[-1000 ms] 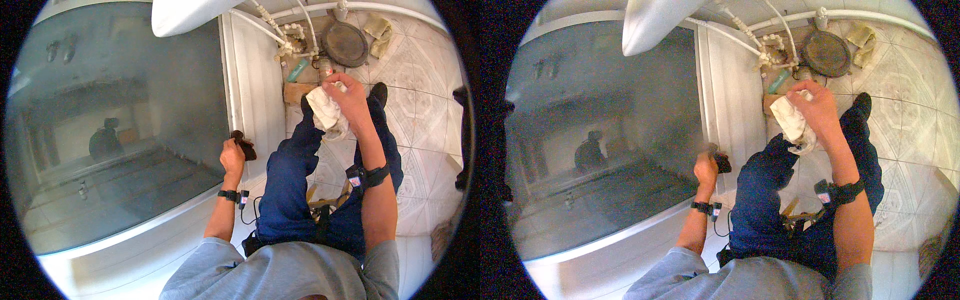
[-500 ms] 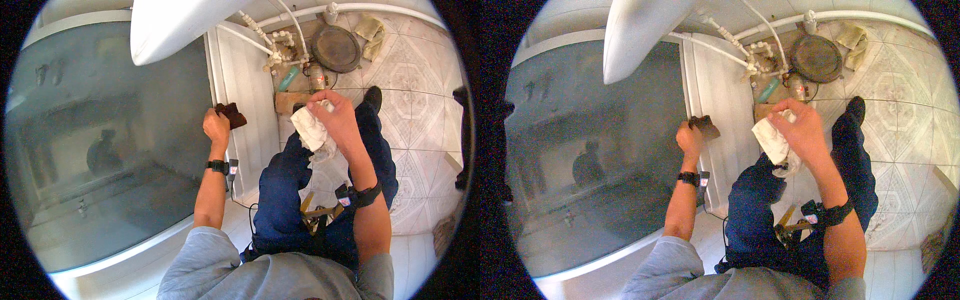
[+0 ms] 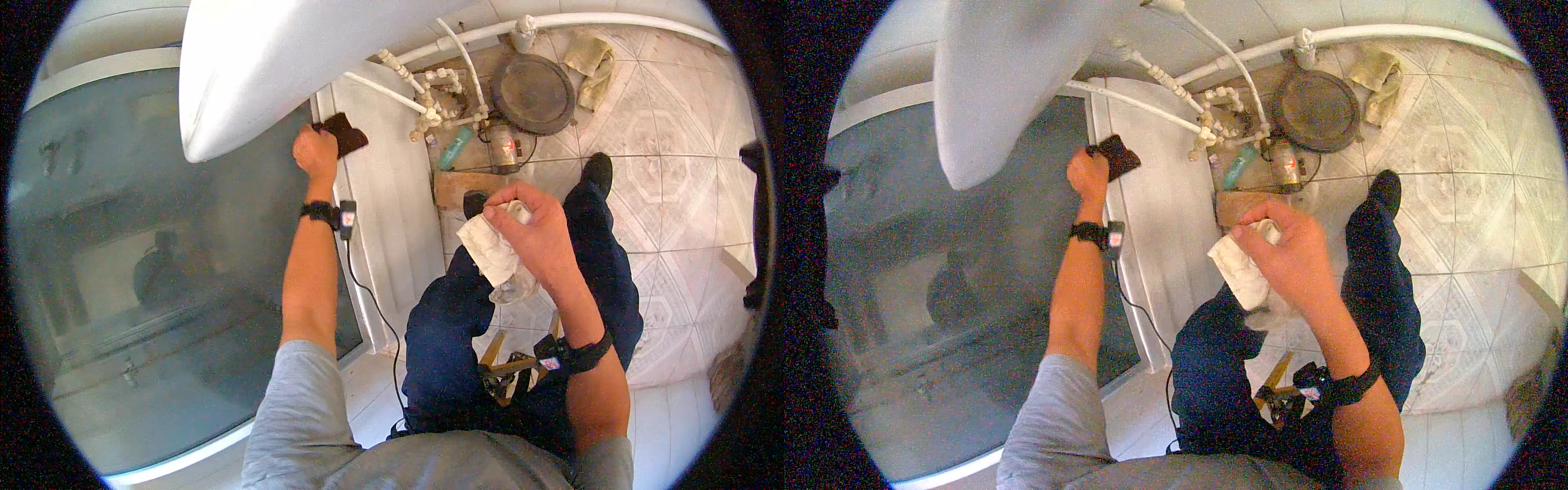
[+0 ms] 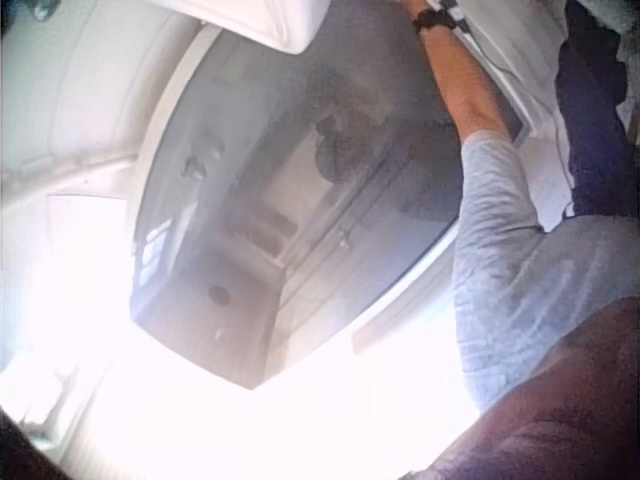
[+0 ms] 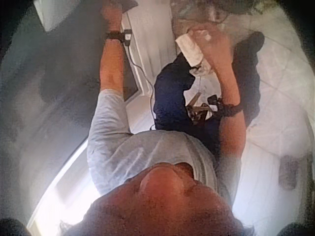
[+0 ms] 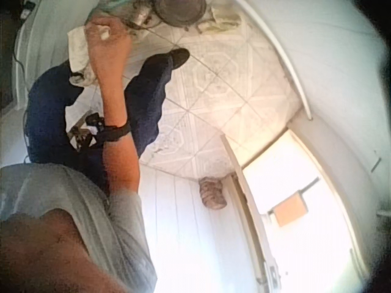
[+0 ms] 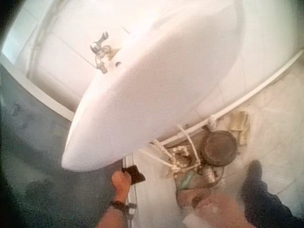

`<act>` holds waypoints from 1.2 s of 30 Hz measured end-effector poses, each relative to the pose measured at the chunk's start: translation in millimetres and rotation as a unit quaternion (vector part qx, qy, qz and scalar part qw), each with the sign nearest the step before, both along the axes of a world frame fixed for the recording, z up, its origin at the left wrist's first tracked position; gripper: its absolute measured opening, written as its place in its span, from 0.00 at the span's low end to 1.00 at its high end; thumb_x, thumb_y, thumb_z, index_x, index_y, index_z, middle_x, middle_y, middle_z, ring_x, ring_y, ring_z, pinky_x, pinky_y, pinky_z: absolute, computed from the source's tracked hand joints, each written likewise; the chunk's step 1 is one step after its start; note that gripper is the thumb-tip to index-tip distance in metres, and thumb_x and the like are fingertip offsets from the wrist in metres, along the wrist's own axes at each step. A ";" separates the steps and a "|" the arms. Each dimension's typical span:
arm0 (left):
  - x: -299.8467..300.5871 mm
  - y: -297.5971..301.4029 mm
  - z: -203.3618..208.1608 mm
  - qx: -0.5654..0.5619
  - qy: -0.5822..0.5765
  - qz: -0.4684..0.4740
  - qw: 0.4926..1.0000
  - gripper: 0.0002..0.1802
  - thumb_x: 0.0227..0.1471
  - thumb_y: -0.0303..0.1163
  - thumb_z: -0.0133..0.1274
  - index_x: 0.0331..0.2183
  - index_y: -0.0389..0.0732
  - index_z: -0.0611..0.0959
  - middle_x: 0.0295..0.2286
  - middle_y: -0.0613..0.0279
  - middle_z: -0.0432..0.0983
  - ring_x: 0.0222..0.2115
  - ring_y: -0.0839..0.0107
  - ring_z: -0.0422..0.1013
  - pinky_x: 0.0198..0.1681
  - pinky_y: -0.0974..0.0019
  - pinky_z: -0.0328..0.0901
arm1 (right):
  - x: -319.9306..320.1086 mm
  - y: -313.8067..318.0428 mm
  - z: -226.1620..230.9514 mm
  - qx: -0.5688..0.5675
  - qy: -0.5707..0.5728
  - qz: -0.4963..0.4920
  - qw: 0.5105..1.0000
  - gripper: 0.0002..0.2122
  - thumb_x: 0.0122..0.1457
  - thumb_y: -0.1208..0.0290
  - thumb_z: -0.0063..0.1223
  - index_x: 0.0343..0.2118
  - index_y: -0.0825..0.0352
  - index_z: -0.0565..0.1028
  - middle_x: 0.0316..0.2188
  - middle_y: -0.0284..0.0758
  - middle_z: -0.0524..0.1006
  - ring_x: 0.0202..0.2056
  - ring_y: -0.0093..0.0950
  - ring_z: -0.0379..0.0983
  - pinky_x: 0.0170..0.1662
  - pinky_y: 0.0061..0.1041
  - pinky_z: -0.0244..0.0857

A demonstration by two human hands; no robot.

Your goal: The person walks through a hallway and enters a bathroom, then wipes the glass shower door and surrounding frame with a cloth. The person also wipes the wall and pipes near the sink.

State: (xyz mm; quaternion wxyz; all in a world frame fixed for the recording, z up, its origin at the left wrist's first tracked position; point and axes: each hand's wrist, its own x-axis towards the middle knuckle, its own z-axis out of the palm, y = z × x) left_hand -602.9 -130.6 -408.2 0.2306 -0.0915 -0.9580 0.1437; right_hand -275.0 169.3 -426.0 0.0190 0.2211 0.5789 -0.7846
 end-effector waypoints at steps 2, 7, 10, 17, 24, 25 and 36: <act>-22.7 7.5 2.0 -0.001 0.011 -0.003 1.000 0.11 0.52 0.32 0.59 0.32 0.32 0.83 0.31 0.38 0.81 0.32 0.42 0.79 0.37 0.47 0.74 | 0.5 -0.5 -1.6 0.015 0.002 0.002 1.000 0.09 0.55 0.69 0.67 0.36 0.66 0.81 0.31 0.35 0.83 0.35 0.25 0.79 0.41 0.29 0.72; -52.0 18.0 24.0 -0.049 -0.041 -0.109 0.992 0.12 0.57 0.31 0.56 0.38 0.32 0.83 0.34 0.39 0.82 0.36 0.44 0.80 0.39 0.48 0.75 | -1.3 -3.1 -3.4 0.039 0.042 -0.013 0.998 0.09 0.56 0.68 0.66 0.36 0.67 0.81 0.29 0.37 0.83 0.33 0.27 0.79 0.39 0.30 0.72; -33.4 14.3 28.3 -0.162 -0.089 -0.065 0.981 0.09 0.57 0.28 0.54 0.38 0.34 0.83 0.36 0.41 0.80 0.36 0.47 0.81 0.37 0.51 0.78 | -1.0 -2.1 -3.0 0.003 0.034 0.000 0.999 0.06 0.58 0.72 0.64 0.35 0.68 0.81 0.29 0.29 0.81 0.34 0.17 0.74 0.39 0.21 0.69; 61.8 -29.2 17.5 -0.188 -0.125 -0.033 0.974 0.05 0.54 0.25 0.55 0.34 0.34 0.81 0.35 0.46 0.80 0.31 0.49 0.81 0.33 0.53 0.78 | -1.1 -2.1 -8.7 0.056 0.036 -0.019 0.998 0.09 0.57 0.67 0.65 0.35 0.67 0.82 0.28 0.37 0.82 0.32 0.25 0.78 0.38 0.29 0.71; 193.1 -91.0 14.5 -0.162 -0.257 0.022 0.952 0.06 0.51 0.25 0.58 0.34 0.36 0.80 0.33 0.47 0.77 0.29 0.48 0.80 0.31 0.52 0.77 | -1.5 -1.7 -9.2 0.033 0.034 -0.026 0.999 0.09 0.56 0.67 0.65 0.35 0.67 0.82 0.26 0.36 0.82 0.30 0.24 0.77 0.37 0.28 0.71; 208.3 -98.7 15.1 -0.162 -0.273 0.025 0.948 0.06 0.50 0.24 0.58 0.33 0.36 0.79 0.33 0.47 0.77 0.29 0.48 0.80 0.31 0.51 0.77 | -1.5 -2.3 -9.4 0.033 0.041 -0.029 0.998 0.09 0.56 0.67 0.66 0.35 0.67 0.82 0.26 0.37 0.82 0.30 0.24 0.77 0.36 0.28 0.71; 62.2 -57.8 -6.7 -0.143 -0.111 -0.015 0.983 0.04 0.53 0.24 0.56 0.32 0.34 0.79 0.33 0.45 0.78 0.30 0.47 0.80 0.32 0.50 0.77 | 2.3 1.0 -4.8 0.020 0.020 -0.037 0.999 0.09 0.56 0.67 0.66 0.34 0.65 0.81 0.26 0.34 0.82 0.29 0.22 0.78 0.34 0.27 0.72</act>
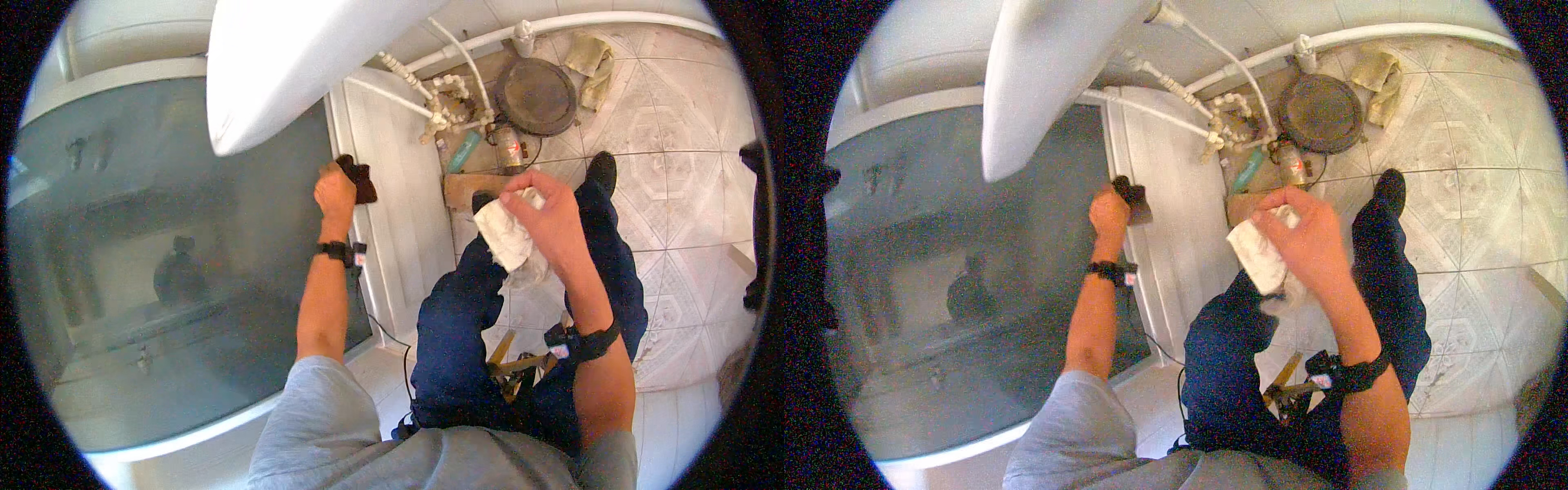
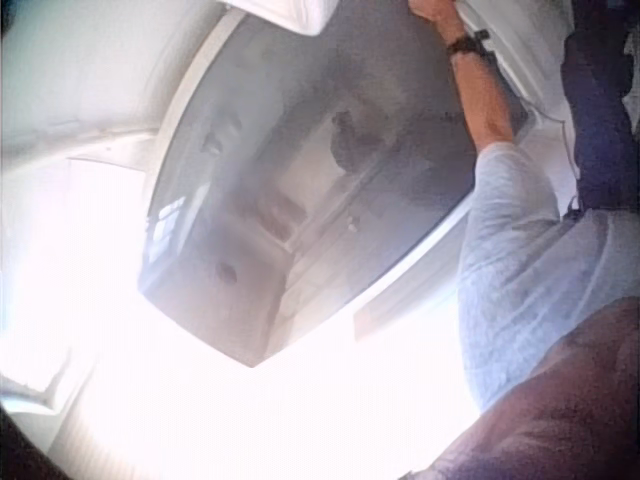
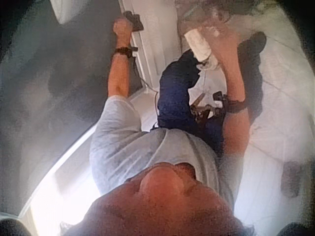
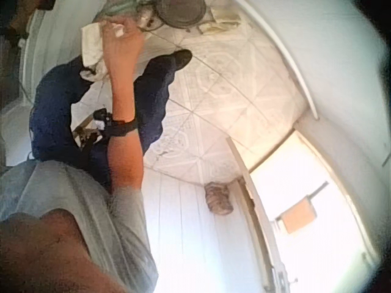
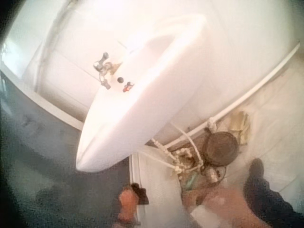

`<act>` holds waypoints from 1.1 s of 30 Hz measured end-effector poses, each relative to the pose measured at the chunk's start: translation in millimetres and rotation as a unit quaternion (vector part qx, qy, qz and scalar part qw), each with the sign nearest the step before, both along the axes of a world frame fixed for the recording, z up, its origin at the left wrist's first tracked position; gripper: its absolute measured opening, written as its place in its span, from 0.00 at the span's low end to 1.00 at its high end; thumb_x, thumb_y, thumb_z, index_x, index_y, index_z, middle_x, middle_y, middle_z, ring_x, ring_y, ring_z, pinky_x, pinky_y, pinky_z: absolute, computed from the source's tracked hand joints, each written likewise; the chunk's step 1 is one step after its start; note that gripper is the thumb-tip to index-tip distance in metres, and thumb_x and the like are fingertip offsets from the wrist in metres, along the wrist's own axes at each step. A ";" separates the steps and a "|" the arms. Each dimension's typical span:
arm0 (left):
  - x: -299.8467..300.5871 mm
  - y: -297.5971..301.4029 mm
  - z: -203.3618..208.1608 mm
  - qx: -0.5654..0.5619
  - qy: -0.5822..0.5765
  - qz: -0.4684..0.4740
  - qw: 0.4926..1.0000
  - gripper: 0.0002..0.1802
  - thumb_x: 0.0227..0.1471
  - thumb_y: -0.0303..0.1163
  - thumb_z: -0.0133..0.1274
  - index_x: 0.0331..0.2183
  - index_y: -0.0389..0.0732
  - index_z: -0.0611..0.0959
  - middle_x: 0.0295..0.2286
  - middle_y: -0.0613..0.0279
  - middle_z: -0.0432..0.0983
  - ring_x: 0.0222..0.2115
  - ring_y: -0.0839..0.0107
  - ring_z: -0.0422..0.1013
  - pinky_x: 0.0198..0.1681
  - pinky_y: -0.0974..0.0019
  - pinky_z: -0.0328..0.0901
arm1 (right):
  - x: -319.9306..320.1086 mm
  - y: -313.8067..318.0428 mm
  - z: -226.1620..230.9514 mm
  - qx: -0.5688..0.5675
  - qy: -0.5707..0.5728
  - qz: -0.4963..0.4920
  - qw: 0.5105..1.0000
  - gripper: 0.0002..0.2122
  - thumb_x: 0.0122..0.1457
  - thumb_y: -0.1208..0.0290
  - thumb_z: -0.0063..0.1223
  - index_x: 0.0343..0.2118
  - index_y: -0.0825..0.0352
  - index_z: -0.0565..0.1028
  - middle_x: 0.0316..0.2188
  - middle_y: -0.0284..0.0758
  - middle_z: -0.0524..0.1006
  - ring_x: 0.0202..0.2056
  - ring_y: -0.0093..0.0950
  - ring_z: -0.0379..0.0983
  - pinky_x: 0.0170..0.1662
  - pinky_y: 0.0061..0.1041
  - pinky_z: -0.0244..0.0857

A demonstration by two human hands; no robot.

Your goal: The person walks through a hallway and enters a bathroom, then wipes the glass shower door and surrounding frame with a cloth. The person also wipes the wall and pipes near the sink.

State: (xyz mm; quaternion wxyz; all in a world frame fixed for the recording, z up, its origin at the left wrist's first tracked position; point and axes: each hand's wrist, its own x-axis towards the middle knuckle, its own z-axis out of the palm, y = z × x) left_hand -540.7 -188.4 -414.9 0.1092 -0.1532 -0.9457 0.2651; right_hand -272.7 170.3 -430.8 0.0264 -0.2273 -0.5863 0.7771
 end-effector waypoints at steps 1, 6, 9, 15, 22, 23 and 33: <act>-20.9 7.4 -1.8 0.001 0.007 0.003 1.000 0.04 0.53 0.24 0.56 0.33 0.34 0.79 0.33 0.45 0.78 0.30 0.47 0.80 0.33 0.50 0.77 | 0.3 -0.2 1.3 -0.011 0.007 -0.008 1.000 0.08 0.56 0.68 0.66 0.34 0.65 0.81 0.26 0.34 0.82 0.30 0.22 0.78 0.35 0.27 0.72; -115.5 31.6 -6.5 -0.016 0.023 -0.013 1.000 0.07 0.54 0.26 0.56 0.35 0.34 0.81 0.36 0.42 0.79 0.34 0.48 0.81 0.35 0.50 0.77 | -0.6 -4.0 3.9 -0.027 0.006 -0.007 1.000 0.07 0.55 0.70 0.66 0.34 0.64 0.81 0.28 0.35 0.82 0.31 0.23 0.78 0.37 0.28 0.72; -177.6 47.5 -3.8 0.000 0.048 -0.067 0.997 0.11 0.57 0.30 0.54 0.40 0.35 0.83 0.42 0.38 0.80 0.36 0.45 0.80 0.36 0.45 0.76 | -4.1 -9.9 3.0 0.007 0.015 -0.004 1.000 0.07 0.55 0.69 0.66 0.34 0.65 0.81 0.28 0.37 0.83 0.31 0.27 0.80 0.38 0.29 0.72; -212.8 64.9 -6.5 -0.029 0.012 -0.059 0.998 0.11 0.57 0.30 0.51 0.39 0.38 0.84 0.34 0.45 0.82 0.38 0.44 0.81 0.41 0.46 0.77 | -9.1 -14.9 -3.2 0.011 0.001 0.015 1.000 0.08 0.54 0.67 0.66 0.33 0.65 0.81 0.28 0.39 0.82 0.32 0.34 0.81 0.39 0.32 0.73; -149.9 67.3 15.8 -0.014 -0.013 -0.051 0.999 0.12 0.58 0.30 0.51 0.40 0.33 0.82 0.40 0.40 0.80 0.39 0.42 0.80 0.41 0.46 0.77 | -13.3 -8.6 -0.9 0.065 0.032 0.004 0.997 0.08 0.55 0.67 0.66 0.34 0.64 0.81 0.30 0.40 0.83 0.33 0.34 0.81 0.39 0.32 0.73; -128.7 65.7 11.8 -0.001 -0.008 -0.070 0.998 0.12 0.58 0.30 0.52 0.40 0.32 0.82 0.40 0.40 0.80 0.39 0.43 0.80 0.42 0.46 0.77 | -10.5 -5.2 -2.5 0.047 0.041 -0.003 0.998 0.07 0.56 0.69 0.65 0.34 0.66 0.81 0.30 0.37 0.82 0.33 0.29 0.79 0.39 0.29 0.72; 48.3 1.4 17.0 -0.016 -0.080 0.019 0.996 0.10 0.53 0.24 0.58 0.39 0.34 0.78 0.39 0.47 0.74 0.32 0.49 0.81 0.33 0.52 0.78 | 0.9 0.5 -13.2 0.065 0.022 -0.002 0.998 0.10 0.56 0.65 0.65 0.35 0.67 0.82 0.30 0.41 0.83 0.33 0.33 0.81 0.39 0.32 0.72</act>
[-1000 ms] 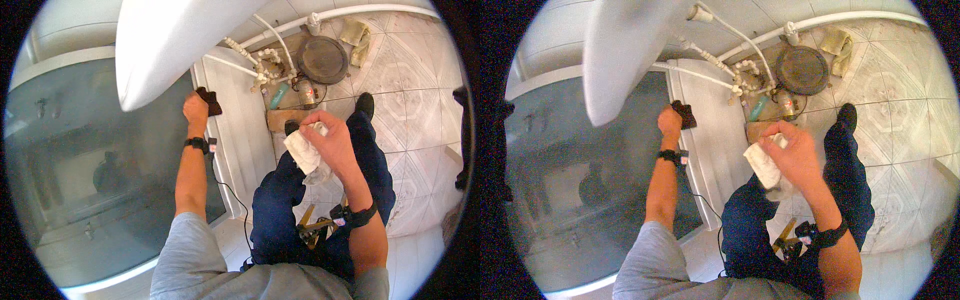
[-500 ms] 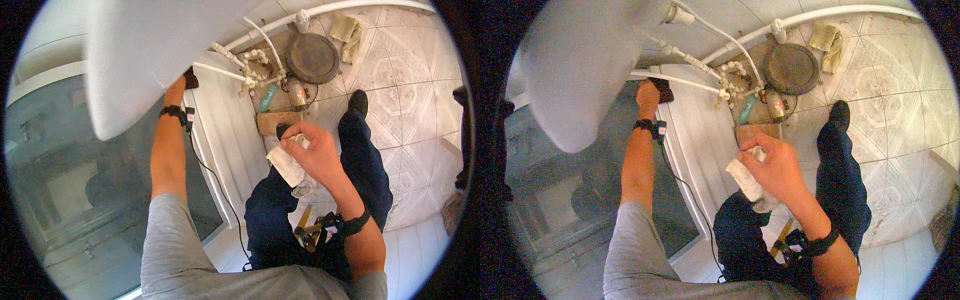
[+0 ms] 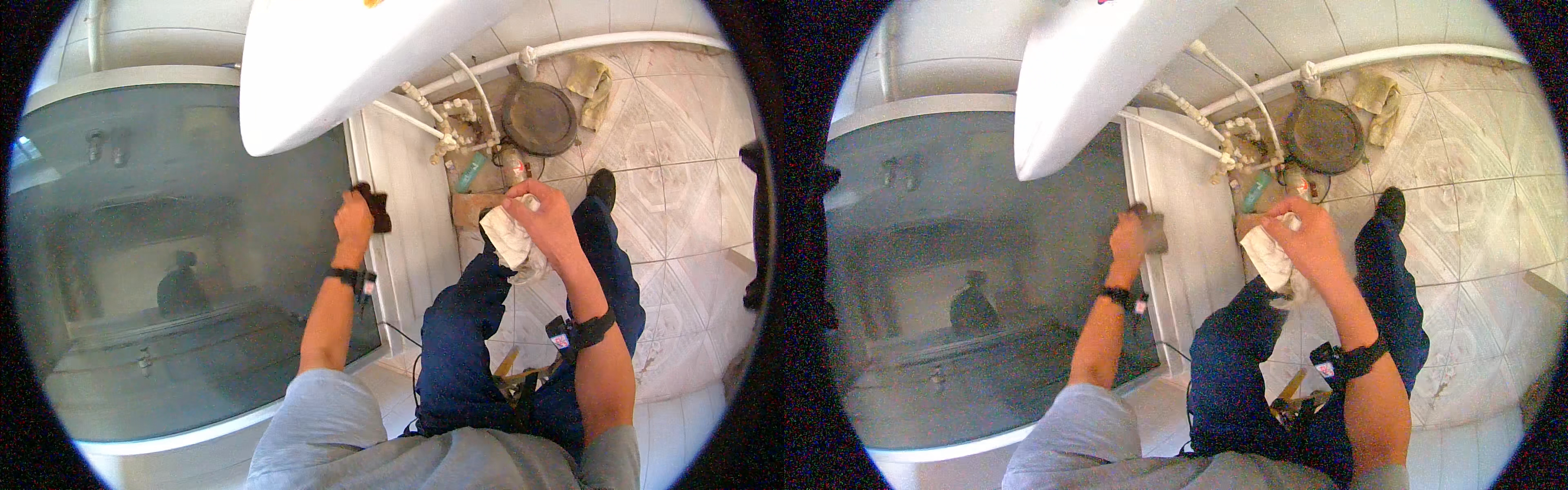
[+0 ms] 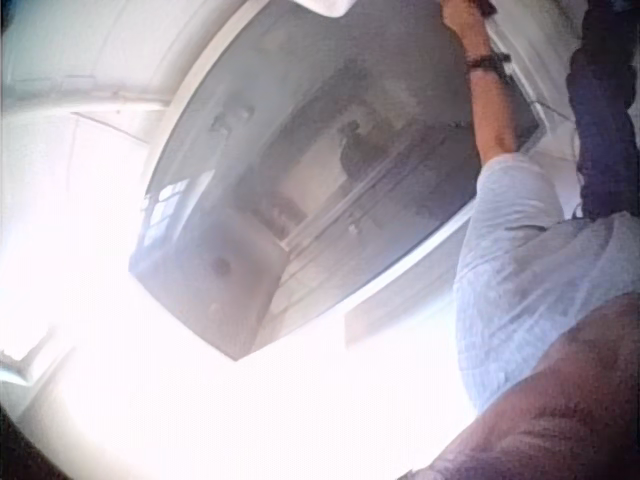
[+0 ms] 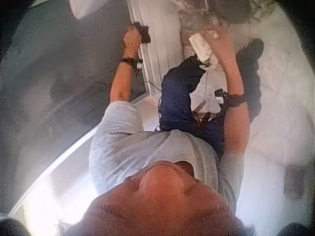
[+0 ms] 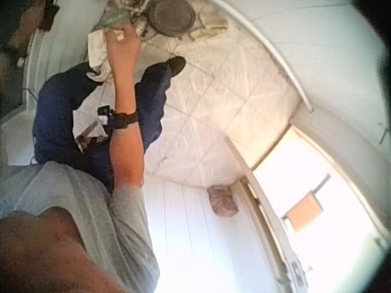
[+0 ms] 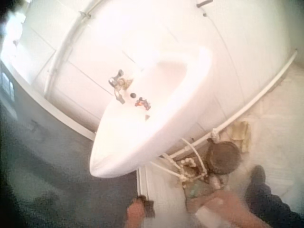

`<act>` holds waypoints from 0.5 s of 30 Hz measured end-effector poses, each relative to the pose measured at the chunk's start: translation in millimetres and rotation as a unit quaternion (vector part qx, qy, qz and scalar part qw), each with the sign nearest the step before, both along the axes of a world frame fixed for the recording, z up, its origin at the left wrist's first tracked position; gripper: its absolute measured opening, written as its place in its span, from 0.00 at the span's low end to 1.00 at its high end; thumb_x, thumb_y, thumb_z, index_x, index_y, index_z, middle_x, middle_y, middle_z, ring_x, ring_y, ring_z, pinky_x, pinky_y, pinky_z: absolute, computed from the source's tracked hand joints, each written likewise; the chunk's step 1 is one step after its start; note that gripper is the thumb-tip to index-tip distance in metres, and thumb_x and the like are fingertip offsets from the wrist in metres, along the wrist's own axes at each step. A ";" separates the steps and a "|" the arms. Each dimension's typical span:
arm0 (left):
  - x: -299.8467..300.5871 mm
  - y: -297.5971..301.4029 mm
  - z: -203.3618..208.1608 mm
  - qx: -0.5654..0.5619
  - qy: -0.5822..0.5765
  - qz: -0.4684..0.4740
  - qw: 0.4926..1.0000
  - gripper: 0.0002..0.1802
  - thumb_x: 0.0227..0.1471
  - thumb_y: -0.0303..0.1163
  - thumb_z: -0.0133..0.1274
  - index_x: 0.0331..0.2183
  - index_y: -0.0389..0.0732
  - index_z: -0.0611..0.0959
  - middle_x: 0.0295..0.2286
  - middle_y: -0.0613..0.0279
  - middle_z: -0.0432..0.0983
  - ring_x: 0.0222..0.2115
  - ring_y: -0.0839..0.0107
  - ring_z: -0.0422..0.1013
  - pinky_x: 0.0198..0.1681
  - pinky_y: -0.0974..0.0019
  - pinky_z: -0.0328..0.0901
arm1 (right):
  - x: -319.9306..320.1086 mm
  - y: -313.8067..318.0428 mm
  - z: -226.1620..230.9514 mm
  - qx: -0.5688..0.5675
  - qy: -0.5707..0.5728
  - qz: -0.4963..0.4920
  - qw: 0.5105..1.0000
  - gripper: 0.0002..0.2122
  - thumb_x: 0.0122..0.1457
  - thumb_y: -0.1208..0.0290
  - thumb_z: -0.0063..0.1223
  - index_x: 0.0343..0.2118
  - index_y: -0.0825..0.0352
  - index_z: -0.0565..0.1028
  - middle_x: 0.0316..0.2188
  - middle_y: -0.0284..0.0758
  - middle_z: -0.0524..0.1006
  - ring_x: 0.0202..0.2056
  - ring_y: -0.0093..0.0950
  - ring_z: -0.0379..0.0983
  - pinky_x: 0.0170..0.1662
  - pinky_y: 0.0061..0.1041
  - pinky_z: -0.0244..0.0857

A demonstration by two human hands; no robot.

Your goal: The person walks through a hallway and enters a bathroom, then wipes the glass shower door and surrounding frame with a cloth. The person also wipes the wall and pipes near the sink.

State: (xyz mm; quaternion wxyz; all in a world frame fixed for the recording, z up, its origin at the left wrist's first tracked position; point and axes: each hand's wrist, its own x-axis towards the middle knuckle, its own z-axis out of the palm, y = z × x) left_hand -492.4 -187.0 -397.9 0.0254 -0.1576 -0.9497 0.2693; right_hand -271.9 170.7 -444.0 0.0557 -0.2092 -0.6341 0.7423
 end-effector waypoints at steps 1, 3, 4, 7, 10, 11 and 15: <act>16.6 -5.9 2.1 0.017 0.003 0.001 1.000 0.11 0.53 0.24 0.58 0.39 0.34 0.78 0.39 0.47 0.74 0.32 0.49 0.81 0.34 0.52 0.78 | -0.1 -0.2 1.1 -0.012 0.011 0.001 1.000 0.10 0.56 0.65 0.65 0.35 0.66 0.82 0.29 0.41 0.83 0.33 0.32 0.81 0.39 0.32 0.72; 26.5 -8.3 0.4 0.022 0.012 0.005 1.000 0.11 0.53 0.24 0.57 0.40 0.34 0.78 0.40 0.47 0.74 0.33 0.48 0.81 0.34 0.51 0.78 | 0.5 0.8 3.9 -0.059 -0.004 0.008 0.998 0.10 0.56 0.65 0.65 0.35 0.66 0.82 0.29 0.40 0.83 0.32 0.31 0.81 0.38 0.32 0.72; 25.4 -7.5 -0.8 0.009 0.017 0.007 1.000 0.10 0.53 0.24 0.57 0.39 0.34 0.78 0.40 0.47 0.74 0.33 0.48 0.81 0.35 0.52 0.78 | 0.9 2.1 5.5 -0.045 0.011 0.005 0.999 0.10 0.56 0.65 0.65 0.35 0.66 0.82 0.28 0.39 0.83 0.32 0.31 0.81 0.38 0.32 0.72; -6.5 3.5 -7.6 -0.013 0.041 0.005 0.999 0.10 0.53 0.24 0.58 0.39 0.34 0.78 0.40 0.47 0.75 0.33 0.48 0.81 0.36 0.52 0.78 | 3.4 4.8 10.8 -0.070 0.000 0.019 0.997 0.05 0.58 0.73 0.64 0.34 0.68 0.80 0.27 0.29 0.80 0.30 0.17 0.74 0.34 0.22 0.68; -60.3 21.9 -9.5 0.006 0.066 -0.016 0.998 0.08 0.54 0.25 0.57 0.37 0.34 0.80 0.39 0.47 0.76 0.33 0.49 0.81 0.36 0.52 0.78 | 1.4 4.0 13.7 -0.136 -0.011 0.019 0.990 0.05 0.57 0.73 0.64 0.33 0.68 0.80 0.26 0.29 0.80 0.30 0.18 0.74 0.35 0.23 0.69; -80.0 30.3 -8.9 0.011 0.069 -0.019 0.997 0.07 0.55 0.25 0.57 0.37 0.34 0.80 0.40 0.46 0.77 0.33 0.48 0.81 0.35 0.53 0.78 | 1.4 4.6 13.6 -0.090 -0.004 0.014 0.996 0.05 0.57 0.74 0.64 0.33 0.68 0.80 0.26 0.29 0.80 0.31 0.18 0.74 0.36 0.23 0.69; -149.9 57.9 -8.8 0.007 0.055 0.010 0.998 0.10 0.58 0.26 0.54 0.41 0.33 0.83 0.46 0.41 0.78 0.39 0.46 0.80 0.42 0.50 0.77 | -2.1 0.4 10.1 -0.077 -0.017 0.012 0.997 0.05 0.56 0.73 0.64 0.33 0.68 0.81 0.28 0.31 0.81 0.34 0.18 0.75 0.40 0.22 0.69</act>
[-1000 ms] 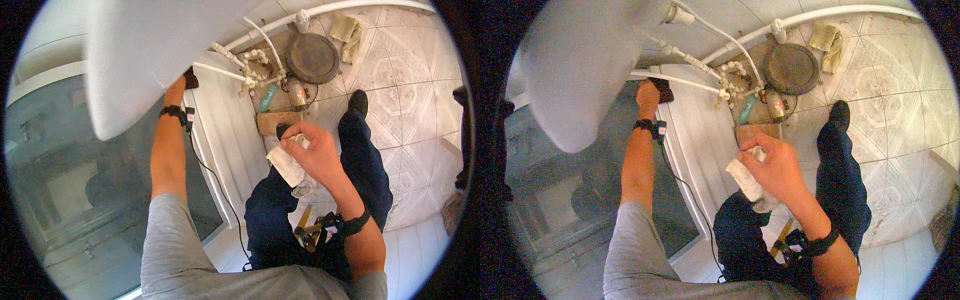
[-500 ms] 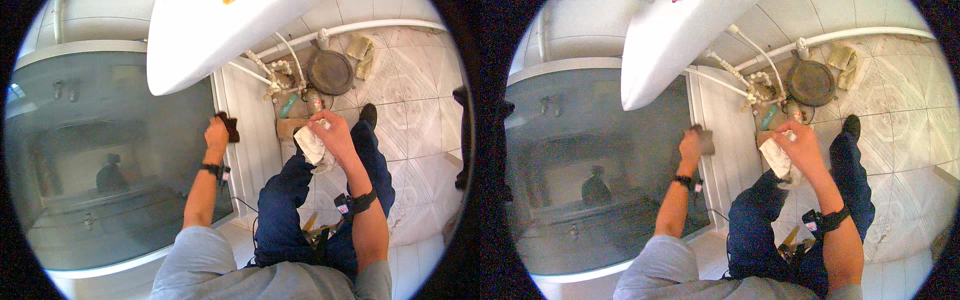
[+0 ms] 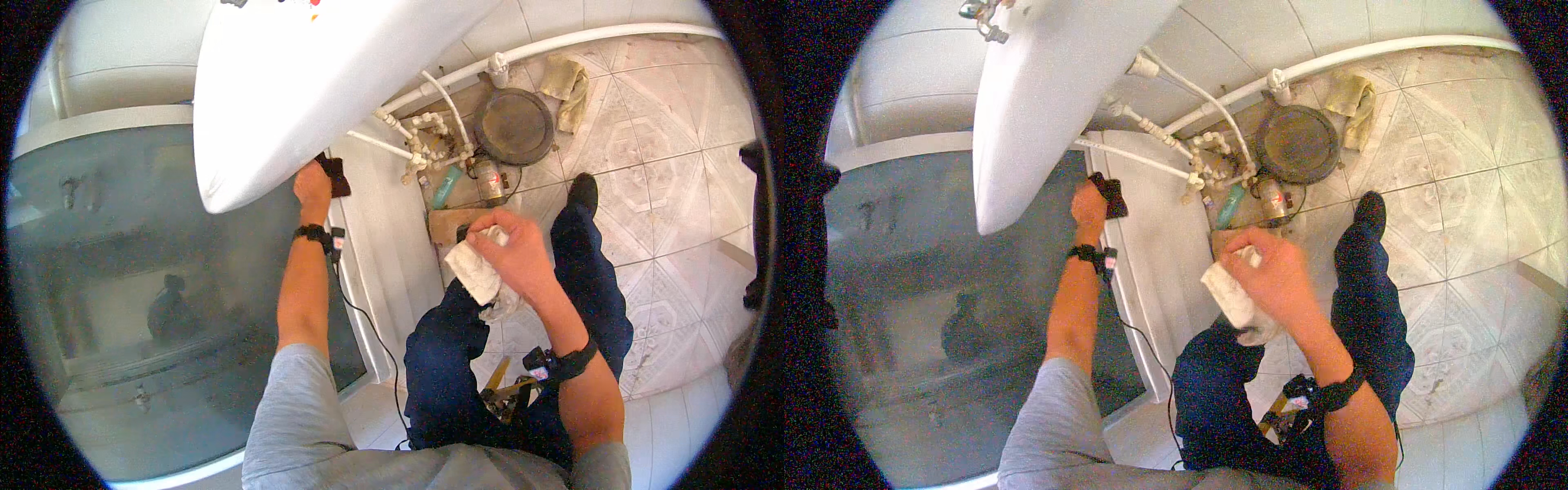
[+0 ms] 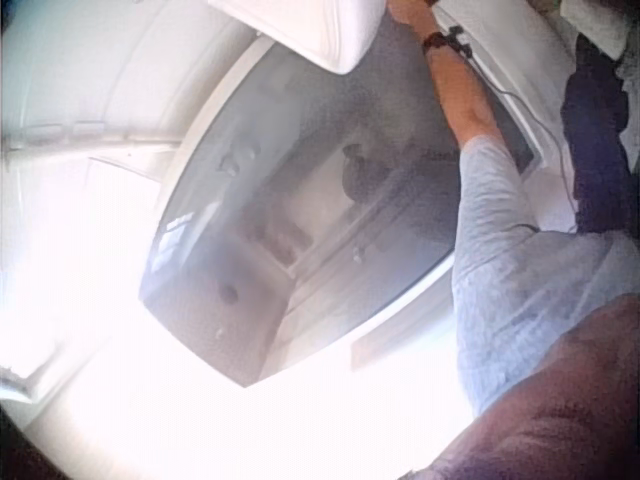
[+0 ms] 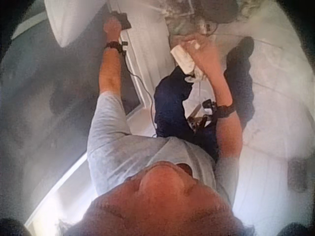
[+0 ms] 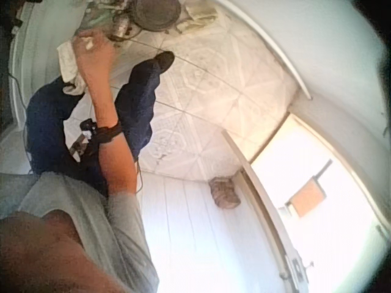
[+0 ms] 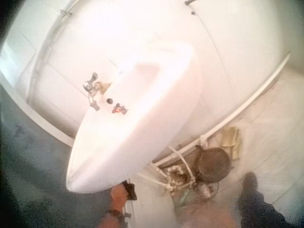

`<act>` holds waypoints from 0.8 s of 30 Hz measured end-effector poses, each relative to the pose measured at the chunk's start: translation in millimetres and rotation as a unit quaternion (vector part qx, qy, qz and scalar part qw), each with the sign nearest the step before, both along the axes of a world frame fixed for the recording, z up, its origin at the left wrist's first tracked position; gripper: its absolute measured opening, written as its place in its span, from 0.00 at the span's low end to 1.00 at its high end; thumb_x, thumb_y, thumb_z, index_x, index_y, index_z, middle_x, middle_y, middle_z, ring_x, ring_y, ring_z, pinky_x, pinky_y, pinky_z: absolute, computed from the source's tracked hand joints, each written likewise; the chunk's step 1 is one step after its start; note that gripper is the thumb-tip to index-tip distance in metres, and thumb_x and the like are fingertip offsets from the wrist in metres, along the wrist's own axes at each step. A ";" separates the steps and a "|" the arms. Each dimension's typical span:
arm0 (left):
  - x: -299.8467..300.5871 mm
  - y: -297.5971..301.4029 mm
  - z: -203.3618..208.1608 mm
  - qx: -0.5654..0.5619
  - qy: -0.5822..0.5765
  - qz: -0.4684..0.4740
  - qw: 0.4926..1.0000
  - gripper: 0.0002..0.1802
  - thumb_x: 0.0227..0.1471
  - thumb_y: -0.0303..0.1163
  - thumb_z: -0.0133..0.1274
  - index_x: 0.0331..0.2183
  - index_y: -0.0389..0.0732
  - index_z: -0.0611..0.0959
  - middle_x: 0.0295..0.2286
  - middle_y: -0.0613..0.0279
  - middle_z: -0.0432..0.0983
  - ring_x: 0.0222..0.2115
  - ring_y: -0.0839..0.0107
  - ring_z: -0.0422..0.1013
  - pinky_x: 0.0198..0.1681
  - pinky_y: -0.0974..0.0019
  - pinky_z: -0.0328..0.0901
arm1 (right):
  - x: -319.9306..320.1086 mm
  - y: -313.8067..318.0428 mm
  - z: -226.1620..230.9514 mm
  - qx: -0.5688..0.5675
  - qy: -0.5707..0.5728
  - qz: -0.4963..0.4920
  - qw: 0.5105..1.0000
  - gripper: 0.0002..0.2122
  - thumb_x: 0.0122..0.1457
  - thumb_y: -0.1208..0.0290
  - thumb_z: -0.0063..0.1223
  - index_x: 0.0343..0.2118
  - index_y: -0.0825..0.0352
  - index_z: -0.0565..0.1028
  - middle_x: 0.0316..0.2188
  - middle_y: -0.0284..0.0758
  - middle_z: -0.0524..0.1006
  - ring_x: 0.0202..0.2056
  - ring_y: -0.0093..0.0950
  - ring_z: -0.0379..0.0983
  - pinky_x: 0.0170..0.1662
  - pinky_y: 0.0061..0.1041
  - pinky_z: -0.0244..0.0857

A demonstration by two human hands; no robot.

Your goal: The person walks through a hallway and enters a bathroom, then wipes the glass shower door and surrounding frame with a cloth. The person also wipes the wall and pipes near the sink.

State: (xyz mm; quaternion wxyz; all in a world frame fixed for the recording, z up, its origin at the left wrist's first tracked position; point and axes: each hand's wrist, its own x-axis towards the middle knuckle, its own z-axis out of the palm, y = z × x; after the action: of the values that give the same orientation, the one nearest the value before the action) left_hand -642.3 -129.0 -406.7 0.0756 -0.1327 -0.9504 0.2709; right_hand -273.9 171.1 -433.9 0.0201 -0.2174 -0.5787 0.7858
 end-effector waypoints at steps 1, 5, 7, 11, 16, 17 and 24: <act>-16.8 4.5 -0.2 -0.003 0.011 -0.010 1.000 0.10 0.59 0.28 0.52 0.41 0.35 0.82 0.44 0.42 0.79 0.38 0.47 0.80 0.41 0.49 0.77 | 0.1 -1.0 -1.8 0.026 0.013 -0.003 1.000 0.06 0.56 0.71 0.64 0.34 0.67 0.81 0.29 0.34 0.82 0.34 0.24 0.77 0.40 0.26 0.71; -77.0 14.0 -6.8 -0.029 0.090 -0.064 0.993 0.12 0.62 0.33 0.47 0.41 0.38 0.82 0.42 0.44 0.78 0.38 0.47 0.81 0.38 0.47 0.77 | -0.8 -7.1 -8.0 0.064 0.018 -0.005 0.998 0.09 0.55 0.65 0.66 0.34 0.64 0.82 0.31 0.41 0.83 0.34 0.39 0.81 0.40 0.35 0.73; -99.1 13.3 -8.5 -0.060 0.082 -0.074 0.992 0.12 0.62 0.33 0.47 0.41 0.37 0.82 0.44 0.45 0.77 0.38 0.48 0.81 0.37 0.48 0.78 | -2.0 -9.5 -10.1 0.060 0.022 0.010 0.998 0.09 0.55 0.66 0.66 0.34 0.64 0.81 0.32 0.41 0.83 0.35 0.40 0.81 0.41 0.35 0.73; -99.3 5.3 -13.2 -0.100 0.045 -0.085 0.990 0.12 0.63 0.32 0.47 0.42 0.37 0.81 0.44 0.47 0.76 0.37 0.51 0.81 0.37 0.52 0.79 | -7.0 -12.6 -9.8 0.067 0.047 -0.009 0.997 0.09 0.55 0.66 0.66 0.34 0.66 0.81 0.32 0.42 0.83 0.35 0.40 0.81 0.42 0.35 0.73; -30.5 -1.8 -6.9 -0.123 0.033 -0.109 0.986 0.10 0.59 0.30 0.51 0.40 0.36 0.81 0.41 0.50 0.74 0.34 0.54 0.82 0.35 0.56 0.79 | -9.4 -10.3 -4.8 0.057 0.022 -0.004 0.998 0.08 0.55 0.68 0.65 0.34 0.66 0.82 0.30 0.42 0.83 0.33 0.36 0.81 0.40 0.33 0.73; -12.3 -4.9 -2.8 -0.131 0.031 -0.130 0.982 0.10 0.59 0.30 0.51 0.40 0.36 0.81 0.41 0.50 0.74 0.34 0.55 0.82 0.34 0.56 0.79 | -8.7 -9.5 -4.4 0.047 0.009 0.006 0.999 0.08 0.55 0.68 0.65 0.34 0.66 0.82 0.30 0.41 0.83 0.33 0.35 0.81 0.40 0.33 0.73; 108.6 -38.0 6.6 -0.147 0.000 -0.162 0.976 0.09 0.55 0.29 0.56 0.37 0.34 0.81 0.33 0.57 0.74 0.23 0.70 0.79 0.24 0.70 0.75 | -4.2 -1.6 -9.4 0.075 0.038 0.005 0.996 0.09 0.57 0.69 0.63 0.35 0.70 0.80 0.29 0.34 0.81 0.34 0.23 0.76 0.40 0.27 0.70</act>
State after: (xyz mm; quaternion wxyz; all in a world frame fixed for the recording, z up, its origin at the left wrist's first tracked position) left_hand -533.8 -167.1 -400.0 0.0980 -0.2946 -0.8662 0.3916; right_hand -278.1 169.5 -443.3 0.0543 -0.1822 -0.6357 0.7482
